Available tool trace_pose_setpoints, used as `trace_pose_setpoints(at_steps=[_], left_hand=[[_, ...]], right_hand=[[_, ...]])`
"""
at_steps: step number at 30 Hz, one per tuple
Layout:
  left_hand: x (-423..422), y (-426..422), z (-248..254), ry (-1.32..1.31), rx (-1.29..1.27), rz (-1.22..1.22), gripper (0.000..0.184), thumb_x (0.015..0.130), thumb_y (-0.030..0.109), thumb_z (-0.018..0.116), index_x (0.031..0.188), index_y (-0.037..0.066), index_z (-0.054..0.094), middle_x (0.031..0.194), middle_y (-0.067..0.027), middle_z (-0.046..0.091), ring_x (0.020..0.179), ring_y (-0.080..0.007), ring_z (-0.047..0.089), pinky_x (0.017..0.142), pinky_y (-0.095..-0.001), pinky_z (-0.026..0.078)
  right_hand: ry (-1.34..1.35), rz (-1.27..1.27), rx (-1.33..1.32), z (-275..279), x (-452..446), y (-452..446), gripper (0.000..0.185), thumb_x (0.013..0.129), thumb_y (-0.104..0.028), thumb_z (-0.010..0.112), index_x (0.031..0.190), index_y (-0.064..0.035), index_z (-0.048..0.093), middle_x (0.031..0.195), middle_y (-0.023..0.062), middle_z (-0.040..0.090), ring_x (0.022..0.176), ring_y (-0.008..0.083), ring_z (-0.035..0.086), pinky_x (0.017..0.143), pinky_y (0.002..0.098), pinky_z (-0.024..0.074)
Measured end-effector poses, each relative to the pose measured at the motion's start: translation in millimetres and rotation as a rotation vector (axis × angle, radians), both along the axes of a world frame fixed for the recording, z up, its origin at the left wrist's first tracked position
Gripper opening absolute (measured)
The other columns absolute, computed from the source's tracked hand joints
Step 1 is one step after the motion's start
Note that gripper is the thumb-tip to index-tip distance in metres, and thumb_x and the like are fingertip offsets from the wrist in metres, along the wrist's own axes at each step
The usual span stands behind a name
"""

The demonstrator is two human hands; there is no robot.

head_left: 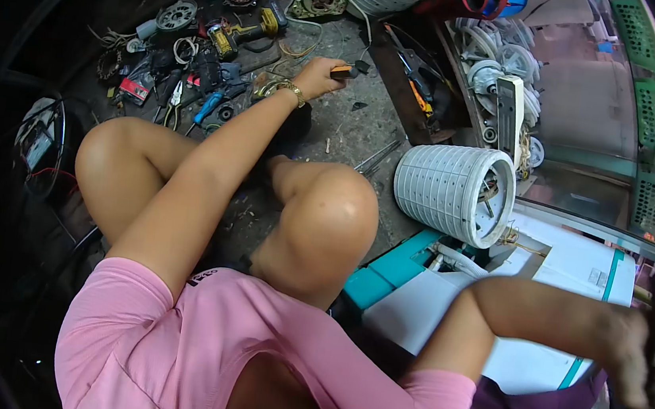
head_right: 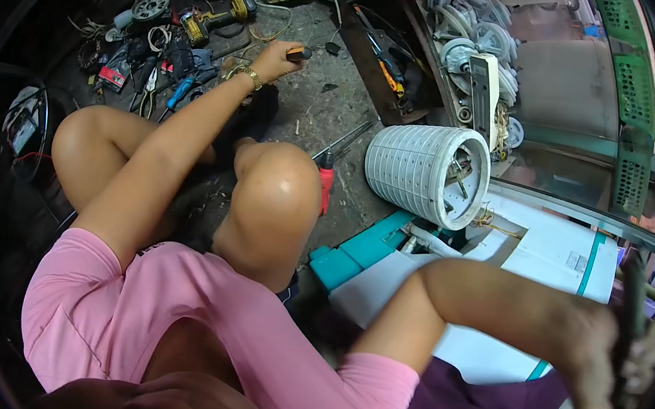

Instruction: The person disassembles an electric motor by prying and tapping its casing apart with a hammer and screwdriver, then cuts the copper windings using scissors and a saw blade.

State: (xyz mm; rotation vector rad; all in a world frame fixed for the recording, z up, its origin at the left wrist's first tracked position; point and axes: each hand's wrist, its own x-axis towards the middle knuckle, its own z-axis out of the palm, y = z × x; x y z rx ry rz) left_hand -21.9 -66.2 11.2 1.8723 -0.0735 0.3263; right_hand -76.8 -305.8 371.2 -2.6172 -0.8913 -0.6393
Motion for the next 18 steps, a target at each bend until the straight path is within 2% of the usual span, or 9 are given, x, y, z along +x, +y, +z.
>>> trace_pose_setpoints(at_steps=[4, 6, 8, 9, 10, 13, 15, 16, 18], left_hand=[[3, 3, 6, -0.033, 0.123, 0.021, 0.024, 0.072, 0.016, 0.072, 0.088, 0.003, 0.060, 0.080, -0.0158, 0.063, 0.070, -0.0295, 0.058, 0.066, -0.0359, 0.045], [-7, -3, -12, -0.043, 0.164, 0.077, 0.028, 0.069, 0.018, 0.074, 0.092, 0.005, 0.063, 0.087, -0.0160, 0.065, 0.083, -0.0330, 0.061, 0.075, -0.0384, 0.044], [9, -5, -17, -0.125, 0.224, 0.151, 0.028, 0.069, 0.020, 0.074, 0.092, 0.009, 0.064, 0.087, -0.0127, 0.065, 0.089, -0.0311, 0.060, 0.083, -0.0390, 0.040], [7, -17, -30, -0.106, 0.207, 0.157, 0.027, 0.069, 0.021, 0.074, 0.092, 0.010, 0.064, 0.086, -0.0113, 0.065, 0.089, -0.0304, 0.060, 0.084, -0.0393, 0.039], [-3, -26, -25, -0.023, 0.214, 0.083, 0.026, 0.069, 0.022, 0.074, 0.091, 0.010, 0.064, 0.086, -0.0108, 0.065, 0.088, -0.0297, 0.060, 0.084, -0.0392, 0.038], [-2, -6, 1, 0.071, 0.260, 0.006, 0.024, 0.070, 0.023, 0.073, 0.088, 0.011, 0.063, 0.084, -0.0094, 0.064, 0.086, -0.0280, 0.060, 0.083, -0.0387, 0.037], [0, -10, -8, 0.005, 0.249, 0.044, 0.023, 0.071, 0.024, 0.073, 0.086, 0.011, 0.062, 0.082, -0.0085, 0.064, 0.084, -0.0274, 0.060, 0.083, -0.0379, 0.035], [-2, -12, -7, -0.001, 0.242, 0.063, 0.023, 0.070, 0.024, 0.074, 0.084, 0.010, 0.062, 0.081, -0.0080, 0.064, 0.083, -0.0277, 0.060, 0.083, -0.0379, 0.036], [-6, -13, -5, -0.003, 0.226, 0.064, 0.024, 0.070, 0.024, 0.074, 0.085, 0.010, 0.063, 0.081, -0.0081, 0.065, 0.082, -0.0282, 0.061, 0.083, -0.0380, 0.036]], right_hand=[[0.574, -0.131, 0.088, -290, 14, 16, 0.027, 0.099, -0.026, 0.045, 0.093, -0.0037, 0.059, 0.060, 0.0026, 0.054, 0.048, 0.0127, 0.047, 0.045, 0.0264, 0.0389], [0.687, -0.183, 0.267, -365, 34, -13, 0.028, 0.100, -0.027, 0.045, 0.093, -0.0040, 0.058, 0.058, 0.0022, 0.053, 0.046, 0.0126, 0.046, 0.045, 0.0260, 0.0386], [0.797, -0.174, 0.548, -337, 33, -9, 0.029, 0.101, -0.028, 0.042, 0.084, -0.0056, 0.051, 0.057, 0.0036, 0.051, 0.045, 0.0114, 0.047, 0.042, 0.0266, 0.0365], [0.907, -0.201, 0.713, -269, 13, 12, 0.031, 0.100, -0.026, 0.041, 0.082, -0.0035, 0.050, 0.060, 0.0060, 0.054, 0.046, 0.0128, 0.050, 0.044, 0.0289, 0.0389], [0.837, -0.119, 0.855, -235, 9, 25, 0.028, 0.102, -0.026, 0.040, 0.084, -0.0047, 0.047, 0.059, 0.0022, 0.047, 0.046, 0.0062, 0.044, 0.040, 0.0212, 0.0319], [0.678, -0.050, 1.109, -219, 6, 45, 0.028, 0.101, -0.026, 0.041, 0.085, -0.0049, 0.048, 0.057, 0.0025, 0.046, 0.047, 0.0073, 0.044, 0.040, 0.0238, 0.0332], [0.705, -0.170, 0.749, -254, 4, 45, 0.026, 0.100, -0.024, 0.043, 0.087, -0.0035, 0.050, 0.059, 0.0052, 0.049, 0.048, 0.0111, 0.047, 0.043, 0.0285, 0.0356], [0.387, -0.047, 0.397, -262, 5, 57, 0.029, 0.098, -0.031, 0.048, 0.090, -0.0040, 0.055, 0.068, 0.0041, 0.054, 0.055, 0.0142, 0.051, 0.051, 0.0308, 0.0449], [0.662, -0.134, 0.387, -251, 15, 30, 0.032, 0.098, -0.031, 0.048, 0.089, -0.0028, 0.059, 0.076, 0.0092, 0.060, 0.063, 0.0190, 0.056, 0.062, 0.0334, 0.0479]])
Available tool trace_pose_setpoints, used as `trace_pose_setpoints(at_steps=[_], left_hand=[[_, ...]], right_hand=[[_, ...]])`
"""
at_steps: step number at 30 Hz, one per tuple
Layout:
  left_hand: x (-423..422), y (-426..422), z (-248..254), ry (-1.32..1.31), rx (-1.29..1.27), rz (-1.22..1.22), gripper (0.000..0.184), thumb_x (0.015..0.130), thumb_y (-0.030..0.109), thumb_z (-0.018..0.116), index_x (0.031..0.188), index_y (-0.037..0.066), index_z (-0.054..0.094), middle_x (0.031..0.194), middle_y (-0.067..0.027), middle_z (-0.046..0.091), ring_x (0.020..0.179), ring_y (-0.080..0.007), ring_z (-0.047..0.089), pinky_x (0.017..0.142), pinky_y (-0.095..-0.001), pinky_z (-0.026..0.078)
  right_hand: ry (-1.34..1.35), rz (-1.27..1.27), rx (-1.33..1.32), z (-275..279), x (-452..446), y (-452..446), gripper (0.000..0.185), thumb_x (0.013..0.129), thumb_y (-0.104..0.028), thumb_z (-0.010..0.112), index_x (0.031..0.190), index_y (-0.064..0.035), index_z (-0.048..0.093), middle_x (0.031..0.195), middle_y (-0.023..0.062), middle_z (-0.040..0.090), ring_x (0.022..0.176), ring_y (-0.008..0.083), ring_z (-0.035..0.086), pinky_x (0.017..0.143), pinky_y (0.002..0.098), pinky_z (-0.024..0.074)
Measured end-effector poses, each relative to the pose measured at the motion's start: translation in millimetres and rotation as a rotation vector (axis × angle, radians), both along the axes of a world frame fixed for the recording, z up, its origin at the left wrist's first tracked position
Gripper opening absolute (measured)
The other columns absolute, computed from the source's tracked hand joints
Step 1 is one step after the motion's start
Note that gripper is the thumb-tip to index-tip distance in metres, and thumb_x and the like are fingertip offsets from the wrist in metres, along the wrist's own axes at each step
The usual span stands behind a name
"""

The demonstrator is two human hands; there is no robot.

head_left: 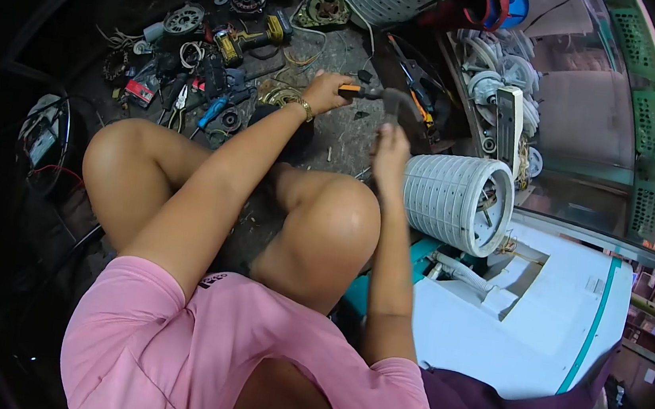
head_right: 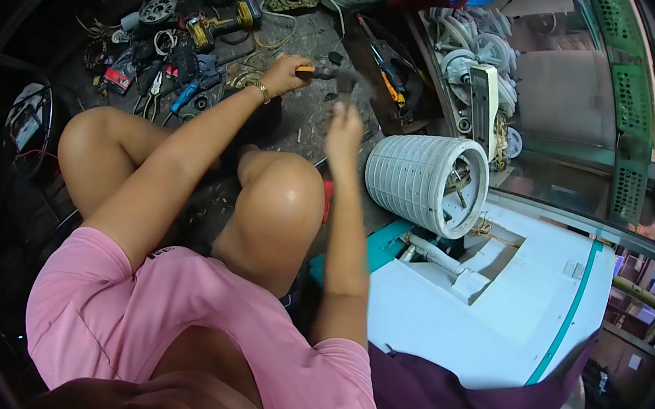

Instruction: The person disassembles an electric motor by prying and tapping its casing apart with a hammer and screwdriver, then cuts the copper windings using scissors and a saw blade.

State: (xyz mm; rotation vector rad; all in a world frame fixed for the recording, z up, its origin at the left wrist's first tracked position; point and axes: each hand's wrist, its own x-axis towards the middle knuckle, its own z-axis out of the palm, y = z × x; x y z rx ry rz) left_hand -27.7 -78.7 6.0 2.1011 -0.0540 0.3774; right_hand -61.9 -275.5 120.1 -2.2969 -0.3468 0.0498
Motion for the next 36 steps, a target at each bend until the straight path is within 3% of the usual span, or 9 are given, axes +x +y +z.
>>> trace_pose_setpoints(at_steps=[8, 15, 20, 23, 25, 27, 30, 34, 36], left_hand=[[7, 7, -6, 0.025, 0.001, -0.043, 0.026, 0.071, 0.025, 0.073, 0.093, 0.013, 0.066, 0.084, -0.0088, 0.067, 0.086, -0.0285, 0.062, 0.084, -0.0396, 0.036], [-10, 6, -12, 0.035, 0.069, 0.027, 0.030, 0.069, 0.023, 0.074, 0.096, 0.012, 0.066, 0.090, -0.0092, 0.065, 0.091, -0.0288, 0.059, 0.088, -0.0412, 0.035], [-7, -10, -20, 0.025, 0.023, -0.014, 0.031, 0.070, 0.024, 0.074, 0.098, 0.015, 0.066, 0.090, -0.0071, 0.063, 0.091, -0.0262, 0.057, 0.088, -0.0398, 0.032], [1, 4, 1, 0.086, 0.049, -0.037, 0.025, 0.070, 0.024, 0.073, 0.091, 0.014, 0.064, 0.088, -0.0070, 0.062, 0.089, -0.0256, 0.057, 0.087, -0.0391, 0.031], [1, 5, 1, 0.081, 0.017, -0.032, 0.022, 0.071, 0.024, 0.072, 0.088, 0.014, 0.062, 0.086, -0.0069, 0.062, 0.088, -0.0253, 0.057, 0.086, -0.0384, 0.030], [-1, 3, -6, 0.021, 0.014, -0.006, 0.021, 0.071, 0.023, 0.073, 0.087, 0.013, 0.063, 0.082, -0.0066, 0.061, 0.086, -0.0250, 0.057, 0.086, -0.0382, 0.028], [0, 6, -6, 0.027, 0.033, 0.001, 0.020, 0.072, 0.021, 0.073, 0.088, 0.013, 0.064, 0.081, -0.0062, 0.062, 0.086, -0.0246, 0.057, 0.087, -0.0377, 0.028], [2, 8, -2, 0.060, 0.053, -0.035, 0.021, 0.073, 0.023, 0.073, 0.089, 0.012, 0.064, 0.084, -0.0064, 0.063, 0.085, -0.0248, 0.058, 0.086, -0.0394, 0.028], [7, 11, -2, 0.053, 0.055, -0.033, 0.021, 0.073, 0.023, 0.073, 0.089, 0.012, 0.065, 0.085, -0.0069, 0.063, 0.086, -0.0252, 0.058, 0.087, -0.0397, 0.028]], right_hand=[[-0.530, 0.118, -0.343, 278, -8, -43, 0.031, 0.097, -0.027, 0.049, 0.084, -0.0006, 0.059, 0.074, 0.0147, 0.061, 0.064, 0.0263, 0.057, 0.063, 0.0357, 0.0463], [0.211, -0.124, -0.057, -90, -8, -26, 0.029, 0.096, -0.023, 0.051, 0.081, 0.0011, 0.056, 0.068, 0.0176, 0.059, 0.062, 0.0311, 0.057, 0.058, 0.0368, 0.0431], [0.127, -0.180, 0.547, 28, -17, -4, 0.026, 0.101, -0.027, 0.043, 0.083, -0.0091, 0.045, 0.057, -0.0015, 0.041, 0.046, 0.0054, 0.039, 0.039, 0.0210, 0.0319], [-0.066, -0.217, 0.723, 28, -16, 20, 0.026, 0.101, -0.028, 0.044, 0.083, -0.0088, 0.045, 0.058, -0.0015, 0.043, 0.046, 0.0050, 0.040, 0.039, 0.0200, 0.0310], [-0.199, -0.112, 0.067, -34, -8, 6, 0.028, 0.097, -0.025, 0.049, 0.085, -0.0003, 0.052, 0.067, 0.0126, 0.053, 0.057, 0.0208, 0.051, 0.053, 0.0368, 0.0418], [0.166, -0.093, 0.120, -33, -17, 8, 0.031, 0.096, -0.026, 0.049, 0.088, 0.0032, 0.055, 0.071, 0.0180, 0.054, 0.061, 0.0275, 0.053, 0.061, 0.0432, 0.0421], [-0.091, 0.022, -0.048, 68, 5, -36, 0.028, 0.100, -0.027, 0.044, 0.097, -0.0058, 0.062, 0.065, 0.0017, 0.053, 0.052, 0.0103, 0.049, 0.045, 0.0290, 0.0398], [-0.390, 0.046, -0.267, 251, -7, -57, 0.029, 0.099, -0.026, 0.045, 0.097, -0.0017, 0.060, 0.073, 0.0121, 0.055, 0.065, 0.0242, 0.050, 0.057, 0.0365, 0.0404], [-0.566, 0.064, -0.310, 257, -14, -45, 0.029, 0.098, -0.026, 0.046, 0.097, 0.0003, 0.058, 0.077, 0.0173, 0.055, 0.071, 0.0312, 0.051, 0.063, 0.0403, 0.0408]])
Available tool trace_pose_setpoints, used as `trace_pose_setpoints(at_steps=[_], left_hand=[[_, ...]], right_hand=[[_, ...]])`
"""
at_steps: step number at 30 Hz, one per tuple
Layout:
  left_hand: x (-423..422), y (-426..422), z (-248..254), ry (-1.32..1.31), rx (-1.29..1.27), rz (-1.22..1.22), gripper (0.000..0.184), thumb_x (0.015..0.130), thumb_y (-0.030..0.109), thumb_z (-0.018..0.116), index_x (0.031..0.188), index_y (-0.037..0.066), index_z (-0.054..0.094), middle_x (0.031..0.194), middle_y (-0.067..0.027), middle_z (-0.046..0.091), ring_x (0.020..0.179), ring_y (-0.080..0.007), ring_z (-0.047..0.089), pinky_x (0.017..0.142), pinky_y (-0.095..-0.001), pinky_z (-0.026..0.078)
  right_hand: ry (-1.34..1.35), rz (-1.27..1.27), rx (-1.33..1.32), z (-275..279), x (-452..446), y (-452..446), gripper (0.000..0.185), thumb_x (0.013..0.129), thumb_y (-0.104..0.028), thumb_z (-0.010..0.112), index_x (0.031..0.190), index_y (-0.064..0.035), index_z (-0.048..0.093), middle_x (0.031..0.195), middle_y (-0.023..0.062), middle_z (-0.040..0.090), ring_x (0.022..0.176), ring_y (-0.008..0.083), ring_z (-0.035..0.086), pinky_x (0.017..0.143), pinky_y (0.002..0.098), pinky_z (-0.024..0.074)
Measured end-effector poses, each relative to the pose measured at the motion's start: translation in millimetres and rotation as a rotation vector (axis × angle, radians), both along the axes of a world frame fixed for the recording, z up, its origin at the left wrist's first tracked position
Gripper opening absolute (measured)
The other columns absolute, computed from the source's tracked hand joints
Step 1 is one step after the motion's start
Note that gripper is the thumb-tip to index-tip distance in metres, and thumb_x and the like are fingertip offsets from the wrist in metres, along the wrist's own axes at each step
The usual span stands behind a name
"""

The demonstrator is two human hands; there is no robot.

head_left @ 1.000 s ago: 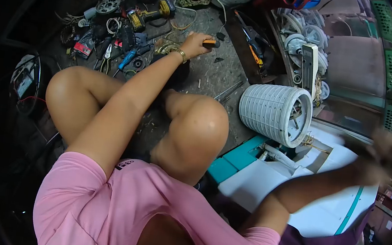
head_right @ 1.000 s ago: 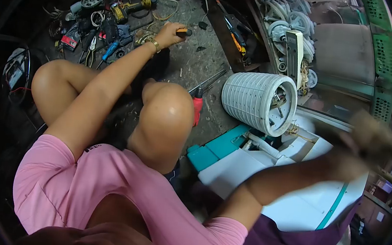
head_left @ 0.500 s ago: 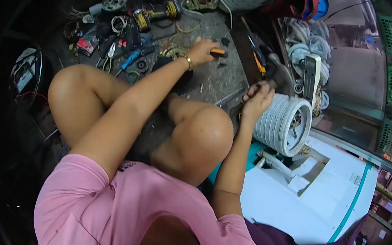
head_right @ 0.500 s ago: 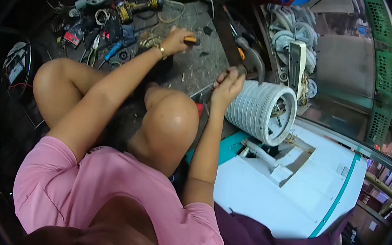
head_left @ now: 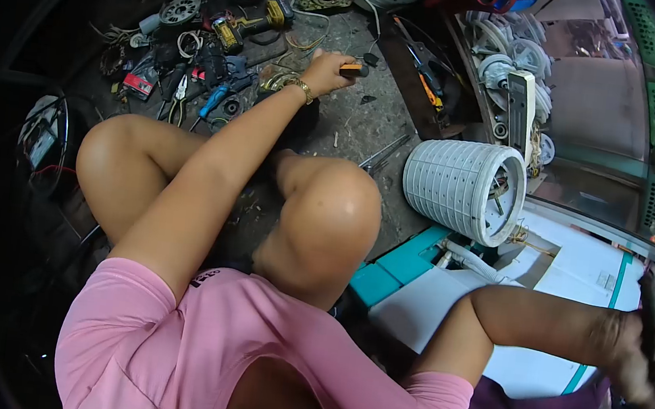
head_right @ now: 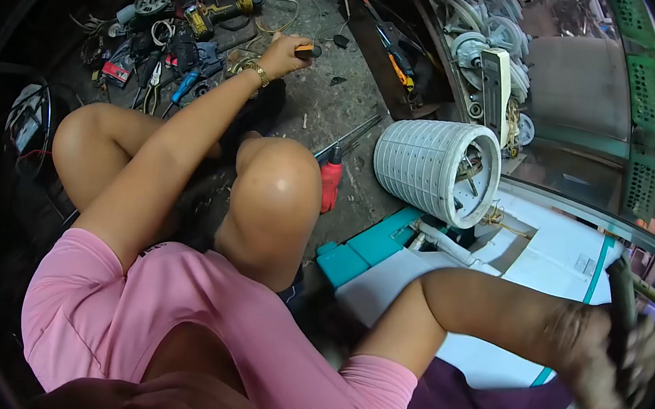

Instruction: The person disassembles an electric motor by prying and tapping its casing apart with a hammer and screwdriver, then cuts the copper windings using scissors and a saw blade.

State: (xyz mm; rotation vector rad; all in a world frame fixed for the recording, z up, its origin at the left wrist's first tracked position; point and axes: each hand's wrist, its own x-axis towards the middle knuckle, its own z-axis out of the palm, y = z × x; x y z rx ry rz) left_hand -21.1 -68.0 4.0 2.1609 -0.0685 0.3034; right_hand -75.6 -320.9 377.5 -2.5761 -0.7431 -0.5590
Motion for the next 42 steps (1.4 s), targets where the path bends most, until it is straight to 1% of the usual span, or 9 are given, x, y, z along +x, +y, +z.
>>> trace_pose_setpoints(at_steps=[7, 10, 13, 17, 20, 26, 34, 37, 42], left_hand=[[-6, -11, -20, -0.106, 0.035, 0.060, 0.028, 0.068, 0.024, 0.074, 0.093, 0.014, 0.066, 0.090, -0.0081, 0.063, 0.088, -0.0261, 0.057, 0.085, -0.0407, 0.029], [-3, -17, -17, -0.071, -0.036, 0.061, 0.025, 0.068, 0.023, 0.074, 0.087, 0.013, 0.063, 0.086, -0.0073, 0.062, 0.086, -0.0256, 0.057, 0.086, -0.0402, 0.028], [-6, -10, -1, 0.007, 0.030, -0.003, 0.024, 0.070, 0.025, 0.072, 0.089, 0.014, 0.063, 0.082, -0.0065, 0.062, 0.087, -0.0244, 0.058, 0.085, -0.0394, 0.029], [-6, -12, -6, -0.053, -0.001, 0.058, 0.021, 0.071, 0.024, 0.072, 0.086, 0.014, 0.062, 0.081, -0.0063, 0.061, 0.086, -0.0238, 0.057, 0.083, -0.0387, 0.028], [-11, -11, -1, -0.009, 0.034, -0.005, 0.020, 0.071, 0.024, 0.071, 0.084, 0.014, 0.061, 0.080, -0.0066, 0.060, 0.084, -0.0238, 0.055, 0.082, -0.0380, 0.027], [-7, -9, -3, -0.015, 0.021, -0.001, 0.020, 0.072, 0.025, 0.072, 0.082, 0.014, 0.060, 0.079, -0.0061, 0.058, 0.084, -0.0249, 0.055, 0.081, -0.0380, 0.027], [-5, -1, -4, 0.031, 0.038, 0.003, 0.028, 0.070, 0.025, 0.073, 0.095, 0.015, 0.065, 0.090, -0.0087, 0.061, 0.091, -0.0277, 0.057, 0.087, -0.0424, 0.029], [2, -6, -14, -0.036, 0.017, 0.025, 0.028, 0.070, 0.024, 0.073, 0.094, 0.013, 0.065, 0.092, -0.0097, 0.062, 0.091, -0.0288, 0.057, 0.087, -0.0430, 0.029], [-1, 1, 0, 0.025, 0.029, 0.008, 0.020, 0.073, 0.025, 0.071, 0.088, 0.015, 0.064, 0.083, -0.0067, 0.061, 0.086, -0.0249, 0.055, 0.086, -0.0399, 0.026]], right_hand=[[0.555, -0.154, 0.224, -341, 19, 9, 0.029, 0.098, -0.026, 0.048, 0.089, 0.0016, 0.052, 0.074, 0.0243, 0.058, 0.070, 0.0410, 0.059, 0.065, 0.0451, 0.0460], [0.682, -0.097, 0.804, -232, 2, 37, 0.023, 0.101, -0.025, 0.042, 0.088, -0.0066, 0.045, 0.058, -0.0015, 0.042, 0.045, 0.0040, 0.038, 0.039, 0.0205, 0.0302], [0.503, -0.017, 1.039, -216, 2, 50, 0.022, 0.102, -0.026, 0.041, 0.094, -0.0058, 0.046, 0.060, 0.0002, 0.044, 0.049, 0.0048, 0.043, 0.043, 0.0182, 0.0338], [0.406, -0.023, 0.329, -298, 2, 50, 0.025, 0.098, -0.025, 0.048, 0.085, -0.0038, 0.050, 0.059, 0.0072, 0.050, 0.051, 0.0149, 0.050, 0.047, 0.0317, 0.0387], [0.770, -0.168, 0.455, -221, -1, 39, 0.025, 0.098, -0.022, 0.046, 0.091, -0.0038, 0.062, 0.062, 0.0046, 0.053, 0.052, 0.0134, 0.050, 0.046, 0.0287, 0.0387], [0.158, -0.014, -0.002, 10, -4, -7, 0.024, 0.098, -0.021, 0.045, 0.102, -0.0022, 0.059, 0.073, 0.0092, 0.059, 0.062, 0.0182, 0.055, 0.057, 0.0302, 0.0435], [1.053, -0.283, 0.217, -339, -5, 22, 0.030, 0.098, -0.020, 0.044, 0.117, -0.0001, 0.054, 0.089, 0.0153, 0.066, 0.076, 0.0245, 0.063, 0.070, 0.0321, 0.0498], [0.770, -0.148, 0.791, -283, -12, 33, 0.021, 0.100, -0.023, 0.043, 0.102, -0.0027, 0.051, 0.058, 0.0002, 0.047, 0.043, 0.0101, 0.042, 0.040, 0.0250, 0.0333], [0.530, -0.073, 0.842, -245, -1, 62, 0.022, 0.100, -0.028, 0.045, 0.095, -0.0073, 0.049, 0.060, 0.0012, 0.046, 0.046, 0.0064, 0.043, 0.041, 0.0211, 0.0350]])
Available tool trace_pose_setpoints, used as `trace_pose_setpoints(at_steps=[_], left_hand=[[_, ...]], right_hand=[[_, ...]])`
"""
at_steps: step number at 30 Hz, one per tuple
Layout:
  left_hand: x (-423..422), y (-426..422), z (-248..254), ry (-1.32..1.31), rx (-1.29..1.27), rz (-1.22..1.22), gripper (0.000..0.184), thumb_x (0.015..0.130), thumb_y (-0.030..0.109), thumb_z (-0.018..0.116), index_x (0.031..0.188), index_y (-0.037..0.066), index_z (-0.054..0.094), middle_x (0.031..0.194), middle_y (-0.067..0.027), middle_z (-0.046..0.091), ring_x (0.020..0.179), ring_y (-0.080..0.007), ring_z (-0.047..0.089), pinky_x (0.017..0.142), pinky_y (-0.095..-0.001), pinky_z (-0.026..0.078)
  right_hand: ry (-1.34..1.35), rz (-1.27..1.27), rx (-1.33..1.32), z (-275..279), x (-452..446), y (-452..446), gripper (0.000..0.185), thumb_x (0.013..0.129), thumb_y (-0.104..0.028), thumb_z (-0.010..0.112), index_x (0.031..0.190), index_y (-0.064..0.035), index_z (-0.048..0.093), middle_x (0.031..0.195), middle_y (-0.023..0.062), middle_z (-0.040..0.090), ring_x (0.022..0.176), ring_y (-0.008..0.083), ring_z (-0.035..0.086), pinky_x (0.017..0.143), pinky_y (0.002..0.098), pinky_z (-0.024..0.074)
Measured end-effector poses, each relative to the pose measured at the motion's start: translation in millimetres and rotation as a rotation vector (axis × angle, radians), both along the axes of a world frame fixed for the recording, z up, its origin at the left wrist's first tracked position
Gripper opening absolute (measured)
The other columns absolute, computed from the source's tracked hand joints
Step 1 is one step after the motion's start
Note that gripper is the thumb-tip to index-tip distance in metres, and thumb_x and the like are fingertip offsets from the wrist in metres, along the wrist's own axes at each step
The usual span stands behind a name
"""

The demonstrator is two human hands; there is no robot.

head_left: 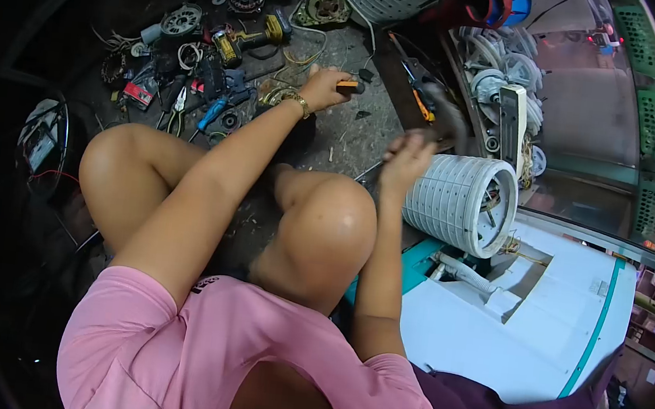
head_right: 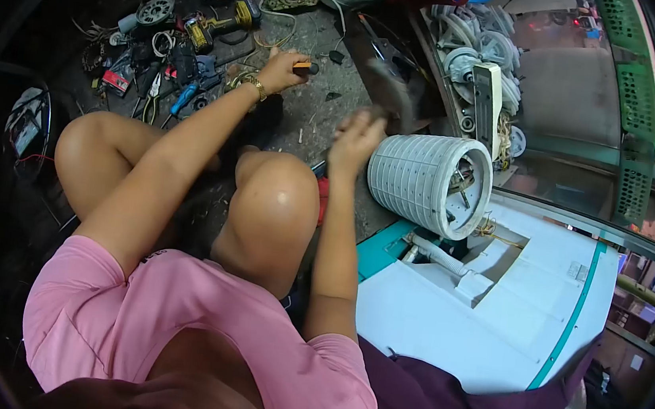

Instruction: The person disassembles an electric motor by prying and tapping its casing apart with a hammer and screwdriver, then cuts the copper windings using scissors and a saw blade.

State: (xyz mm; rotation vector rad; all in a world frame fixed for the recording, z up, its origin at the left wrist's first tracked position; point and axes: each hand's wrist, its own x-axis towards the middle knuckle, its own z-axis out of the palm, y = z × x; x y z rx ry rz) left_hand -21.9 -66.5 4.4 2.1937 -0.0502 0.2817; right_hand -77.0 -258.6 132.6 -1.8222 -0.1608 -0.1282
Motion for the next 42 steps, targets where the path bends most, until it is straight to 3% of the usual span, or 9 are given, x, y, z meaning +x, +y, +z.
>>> trace_pose_setpoints(at_steps=[2, 4, 12, 20, 22, 27, 30, 33, 42], left_hand=[[-1, 2, -6, -0.074, -0.022, 0.038, 0.020, 0.073, 0.025, 0.071, 0.089, 0.015, 0.065, 0.083, -0.0067, 0.061, 0.086, -0.0248, 0.055, 0.085, -0.0386, 0.026], [-5, -5, -7, -0.061, -0.019, 0.022, 0.020, 0.074, 0.026, 0.071, 0.089, 0.015, 0.065, 0.083, -0.0068, 0.061, 0.086, -0.0248, 0.055, 0.085, -0.0376, 0.026], [-2, 1, 7, 0.038, 0.045, -0.018, 0.018, 0.076, 0.026, 0.070, 0.089, 0.014, 0.066, 0.085, -0.0078, 0.062, 0.085, -0.0255, 0.054, 0.083, -0.0372, 0.026], [-10, 3, -41, 0.084, -0.048, 0.065, 0.026, 0.065, 0.020, 0.075, 0.088, 0.015, 0.064, 0.086, -0.0058, 0.064, 0.098, -0.0246, 0.058, 0.096, -0.0442, 0.028], [-19, 8, -31, -0.026, -0.030, 0.160, 0.026, 0.064, 0.014, 0.075, 0.086, 0.013, 0.061, 0.085, -0.0026, 0.061, 0.096, -0.0230, 0.058, 0.093, -0.0439, 0.029], [-29, 7, -13, 0.039, 0.000, 0.155, 0.066, 0.060, 0.022, 0.079, 0.120, 0.020, 0.051, 0.121, -0.0063, 0.050, 0.121, -0.0294, 0.043, 0.095, -0.0517, 0.028], [-50, 30, -14, 0.105, 0.019, 0.171, 0.091, 0.058, 0.032, 0.081, 0.137, 0.022, 0.036, 0.137, -0.0143, 0.036, 0.130, -0.0400, 0.034, 0.098, -0.0603, 0.029], [-64, 63, -31, 0.253, 0.070, 0.222, 0.083, 0.062, 0.034, 0.078, 0.134, 0.022, 0.041, 0.136, -0.0143, 0.038, 0.128, -0.0407, 0.037, 0.096, -0.0589, 0.034], [-93, 197, 84, 0.272, 0.178, -0.110, 0.053, 0.076, 0.033, 0.070, 0.120, 0.006, 0.059, 0.115, -0.0169, 0.064, 0.102, -0.0288, 0.063, 0.092, -0.0351, 0.048]], right_hand=[[-0.240, 0.096, -0.579, -27, -1, 2, 0.029, 0.097, -0.028, 0.049, 0.085, -0.0024, 0.052, 0.060, 0.0068, 0.049, 0.055, 0.0154, 0.052, 0.049, 0.0355, 0.0398], [0.021, 0.143, -0.520, -13, 5, -21, 0.028, 0.097, -0.030, 0.049, 0.088, -0.0041, 0.057, 0.065, 0.0060, 0.054, 0.057, 0.0134, 0.054, 0.049, 0.0315, 0.0414], [-0.528, 0.131, -0.938, 264, 0, -63, 0.032, 0.098, -0.028, 0.046, 0.111, -0.0017, 0.059, 0.104, 0.0176, 0.059, 0.094, 0.0238, 0.055, 0.080, 0.0336, 0.0416], [0.157, 0.109, -0.667, -112, -16, -52, 0.038, 0.096, -0.024, 0.049, 0.119, 0.0044, 0.057, 0.118, 0.0255, 0.060, 0.114, 0.0333, 0.056, 0.096, 0.0402, 0.0420], [0.462, 0.046, -0.065, -100, -1, -63, 0.025, 0.099, -0.025, 0.046, 0.095, -0.0022, 0.057, 0.062, 0.0040, 0.052, 0.047, 0.0134, 0.049, 0.044, 0.0295, 0.0396], [0.334, -0.075, 0.229, -39, 3, -64, 0.022, 0.100, -0.030, 0.046, 0.094, -0.0095, 0.046, 0.059, -0.0007, 0.044, 0.043, 0.0083, 0.041, 0.037, 0.0230, 0.0329], [0.413, -0.090, 0.057, -67, -17, -80, 0.022, 0.099, -0.030, 0.049, 0.097, -0.0083, 0.047, 0.060, -0.0007, 0.045, 0.045, 0.0081, 0.044, 0.038, 0.0228, 0.0344], [0.418, -0.031, -0.281, -196, -66, -125, 0.031, 0.092, -0.028, 0.057, 0.111, -0.0049, 0.051, 0.074, 0.0078, 0.060, 0.061, 0.0221, 0.059, 0.054, 0.0357, 0.0485], [0.096, 0.190, -0.950, -278, -167, -163, 0.037, 0.089, -0.028, 0.060, 0.117, -0.0054, 0.052, 0.085, 0.0145, 0.062, 0.076, 0.0288, 0.062, 0.066, 0.0422, 0.0499]])
